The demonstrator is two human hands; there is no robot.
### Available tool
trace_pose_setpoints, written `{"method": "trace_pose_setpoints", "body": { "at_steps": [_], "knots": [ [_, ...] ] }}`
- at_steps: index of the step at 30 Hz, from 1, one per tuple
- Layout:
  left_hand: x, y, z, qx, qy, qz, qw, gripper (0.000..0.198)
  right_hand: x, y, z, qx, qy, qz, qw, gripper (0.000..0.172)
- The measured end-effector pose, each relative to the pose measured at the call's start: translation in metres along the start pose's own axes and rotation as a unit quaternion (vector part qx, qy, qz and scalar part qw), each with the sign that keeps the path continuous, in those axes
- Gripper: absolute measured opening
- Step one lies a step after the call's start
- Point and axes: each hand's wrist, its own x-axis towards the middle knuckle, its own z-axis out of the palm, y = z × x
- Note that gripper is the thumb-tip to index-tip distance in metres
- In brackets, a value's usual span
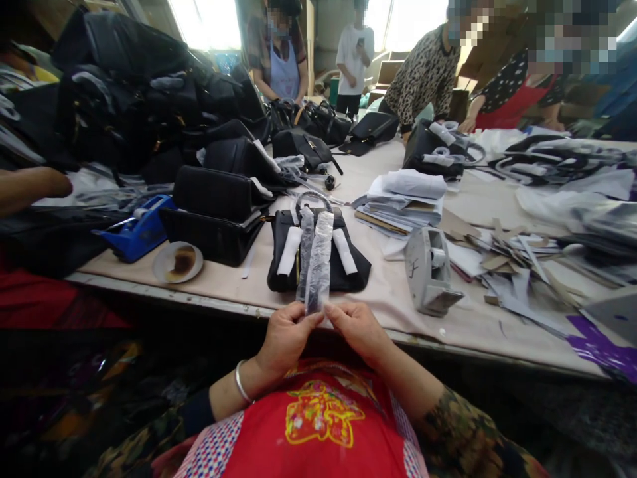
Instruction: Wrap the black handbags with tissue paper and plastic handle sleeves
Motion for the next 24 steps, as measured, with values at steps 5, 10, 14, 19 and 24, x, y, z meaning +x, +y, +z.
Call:
{"method": "trace_pose_setpoints", "body": {
  "at_steps": [5, 10, 14, 19, 24],
  "knots": [
    [-0.004, -0.005, 0.003, 0.035, 0.012, 0.036, 0.999, 0.036, 0.002, 0.008, 0.011, 0.156, -0.010, 0.053, 0.986, 0.051],
    [-0.004, -0.012, -0.001, 0.062, 0.000, 0.096, 0.993, 0.026, 0.013, 0.004, 0.012, 0.254, -0.043, 0.128, 0.958, 0.043],
    [-0.004, -0.019, -0.003, 0.071, -0.008, 0.112, 0.991, 0.025, 0.014, 0.003, 0.017, 0.272, -0.033, 0.148, 0.950, 0.040],
    [0.002, -0.015, -0.008, -0.016, -0.072, 0.013, 0.997, 0.024, 0.008, 0.002, 0.019, 0.178, 0.020, 0.050, 0.982, 0.036],
    [0.015, -0.004, -0.015, -0.224, -0.177, -0.144, 0.947, 0.039, 0.001, 0.006, 0.015, -0.045, 0.073, -0.107, 0.991, 0.025]
  ]
}}
